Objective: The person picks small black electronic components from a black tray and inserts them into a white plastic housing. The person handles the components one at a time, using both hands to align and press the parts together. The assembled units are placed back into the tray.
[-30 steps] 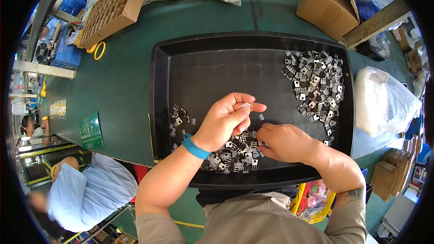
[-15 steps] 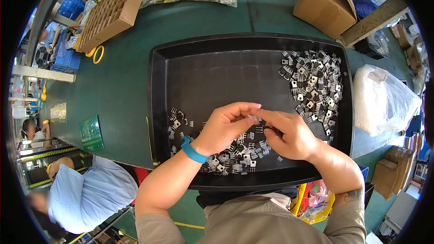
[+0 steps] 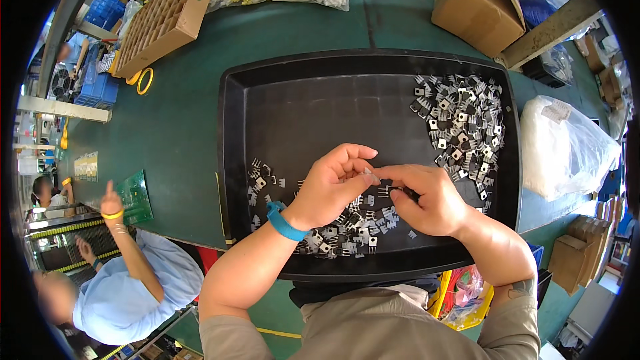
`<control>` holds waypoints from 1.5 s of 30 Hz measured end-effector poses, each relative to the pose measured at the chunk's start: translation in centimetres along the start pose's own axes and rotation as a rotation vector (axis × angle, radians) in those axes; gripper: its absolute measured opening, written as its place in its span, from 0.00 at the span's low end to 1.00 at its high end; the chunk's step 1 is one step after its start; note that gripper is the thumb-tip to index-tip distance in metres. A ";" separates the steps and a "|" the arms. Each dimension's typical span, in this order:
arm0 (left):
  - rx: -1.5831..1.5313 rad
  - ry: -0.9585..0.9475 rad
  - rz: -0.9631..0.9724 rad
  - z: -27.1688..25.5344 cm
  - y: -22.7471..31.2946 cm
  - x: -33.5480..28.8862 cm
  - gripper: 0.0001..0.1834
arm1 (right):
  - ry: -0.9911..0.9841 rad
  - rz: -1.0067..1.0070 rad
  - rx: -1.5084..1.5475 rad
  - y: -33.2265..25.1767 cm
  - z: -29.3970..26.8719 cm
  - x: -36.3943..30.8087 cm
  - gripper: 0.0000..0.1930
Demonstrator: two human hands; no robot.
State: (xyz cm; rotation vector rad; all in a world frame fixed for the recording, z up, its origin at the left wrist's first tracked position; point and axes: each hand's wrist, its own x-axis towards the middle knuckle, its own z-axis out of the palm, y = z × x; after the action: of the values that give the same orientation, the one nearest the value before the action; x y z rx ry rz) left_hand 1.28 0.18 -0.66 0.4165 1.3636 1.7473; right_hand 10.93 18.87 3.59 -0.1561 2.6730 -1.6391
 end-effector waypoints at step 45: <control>-0.063 0.012 -0.025 0.0 0.0 0.0 0.20 | 0.162 0.057 -0.012 0.1 1.6 -0.6 0.07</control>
State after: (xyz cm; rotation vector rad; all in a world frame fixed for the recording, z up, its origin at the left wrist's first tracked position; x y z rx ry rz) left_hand 1.27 0.18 -0.66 0.3531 1.3132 1.7695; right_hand 11.57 17.50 2.72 0.0558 2.7748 -1.6878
